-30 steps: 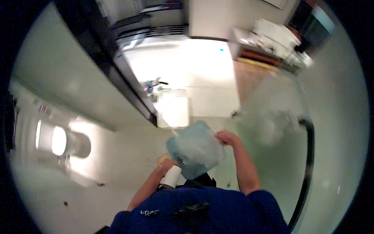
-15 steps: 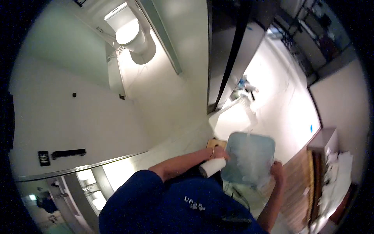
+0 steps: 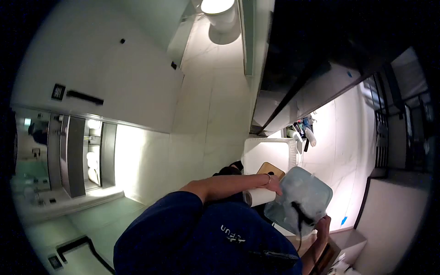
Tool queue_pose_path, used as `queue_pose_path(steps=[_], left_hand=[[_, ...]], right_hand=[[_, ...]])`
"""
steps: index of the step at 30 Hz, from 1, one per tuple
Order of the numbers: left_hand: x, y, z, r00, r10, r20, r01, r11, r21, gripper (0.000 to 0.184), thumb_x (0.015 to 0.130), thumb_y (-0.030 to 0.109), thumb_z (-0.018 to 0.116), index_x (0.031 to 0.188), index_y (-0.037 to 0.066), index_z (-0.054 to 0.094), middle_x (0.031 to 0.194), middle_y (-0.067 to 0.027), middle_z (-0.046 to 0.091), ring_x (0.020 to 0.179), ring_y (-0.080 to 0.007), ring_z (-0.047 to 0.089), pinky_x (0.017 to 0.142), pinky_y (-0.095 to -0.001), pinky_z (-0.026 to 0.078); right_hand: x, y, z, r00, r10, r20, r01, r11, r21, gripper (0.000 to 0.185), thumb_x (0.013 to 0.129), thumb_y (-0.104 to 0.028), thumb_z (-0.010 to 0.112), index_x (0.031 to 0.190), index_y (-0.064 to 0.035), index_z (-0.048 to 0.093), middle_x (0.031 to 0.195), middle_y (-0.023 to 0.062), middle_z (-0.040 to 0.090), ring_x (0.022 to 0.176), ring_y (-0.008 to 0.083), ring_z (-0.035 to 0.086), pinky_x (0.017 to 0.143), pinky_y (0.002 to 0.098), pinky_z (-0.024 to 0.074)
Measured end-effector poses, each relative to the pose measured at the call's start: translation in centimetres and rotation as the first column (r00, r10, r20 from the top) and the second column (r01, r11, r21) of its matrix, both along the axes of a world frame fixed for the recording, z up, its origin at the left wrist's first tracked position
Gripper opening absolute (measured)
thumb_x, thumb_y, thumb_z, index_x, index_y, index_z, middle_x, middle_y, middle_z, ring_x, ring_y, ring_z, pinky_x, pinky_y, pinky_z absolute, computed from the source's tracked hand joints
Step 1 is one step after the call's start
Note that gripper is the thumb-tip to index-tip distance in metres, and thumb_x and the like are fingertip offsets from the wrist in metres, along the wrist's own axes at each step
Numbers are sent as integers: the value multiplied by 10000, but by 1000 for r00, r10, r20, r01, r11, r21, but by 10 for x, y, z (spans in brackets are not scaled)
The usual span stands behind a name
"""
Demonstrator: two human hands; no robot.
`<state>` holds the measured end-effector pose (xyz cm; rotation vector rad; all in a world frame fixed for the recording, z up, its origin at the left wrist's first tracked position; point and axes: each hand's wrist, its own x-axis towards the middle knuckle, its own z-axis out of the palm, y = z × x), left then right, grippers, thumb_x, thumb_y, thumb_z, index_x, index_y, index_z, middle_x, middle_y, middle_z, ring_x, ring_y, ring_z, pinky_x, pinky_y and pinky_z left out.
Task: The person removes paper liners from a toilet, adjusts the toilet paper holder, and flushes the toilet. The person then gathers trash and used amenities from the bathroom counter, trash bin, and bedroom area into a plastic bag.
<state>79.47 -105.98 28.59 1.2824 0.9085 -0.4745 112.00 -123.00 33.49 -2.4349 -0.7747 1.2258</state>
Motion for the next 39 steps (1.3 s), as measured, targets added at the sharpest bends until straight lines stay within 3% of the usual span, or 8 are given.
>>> queue_pose_path(steps=[2,4,8,12,17,21,36,39], left_hand=[[29,2,21,996,76,-54,-76,997,-1,499,682,447,623,974,42,651,930,-100,654,726,-205,620,628,-362,493],[95,1,-58,903,-283,324,147,911,385,346,720,368,585,967,134,649,893,-59,658,703,-209,618,595,-360,476],[194,-14,-36,756,-650,79,388,542,746,178,741,235,522,893,241,616,807,-17,647,661,-229,607,539,-373,429],[262,-29,-13,815,-576,64,415,657,630,314,769,305,539,1059,218,620,970,-18,650,867,-205,621,769,-328,468],[306,-42,-6,940,-178,292,-6,845,535,147,712,252,533,802,181,625,718,-79,621,665,-260,606,551,-411,427],[329,-36,-16,857,-446,260,84,616,783,188,739,297,515,752,161,645,766,-98,638,683,-291,605,611,-403,453],[343,-33,-10,786,-613,86,311,511,801,238,798,360,510,886,200,663,805,-148,638,713,-312,619,621,-423,467],[341,-40,-44,989,-34,146,-18,938,346,381,756,488,574,889,150,691,815,-157,635,752,-244,624,653,-338,471]], right_hand=[[38,20,-3,997,78,2,-78,997,28,233,763,-146,528,862,32,641,682,47,599,599,125,514,531,293,424],[87,36,-2,988,153,7,-154,987,43,234,762,-142,524,863,33,640,684,48,600,602,125,515,533,293,425],[185,54,-1,972,234,11,-234,971,54,235,760,-134,516,865,36,640,688,50,602,607,125,517,537,293,426],[256,57,12,959,281,46,-283,958,48,237,758,-127,509,866,38,639,693,52,604,612,125,520,541,293,427],[309,65,23,942,325,87,-331,942,60,240,755,-117,499,868,42,639,698,54,607,618,126,523,546,293,429],[339,74,34,921,369,122,-380,921,86,242,754,-109,491,869,44,638,703,56,609,623,126,525,550,293,430],[343,37,22,946,254,200,-276,957,91,287,730,-78,417,876,13,648,693,141,642,634,209,594,604,332,468],[349,50,13,877,328,350,-354,935,11,267,741,-110,452,881,-18,660,766,208,641,707,247,630,656,353,482]])
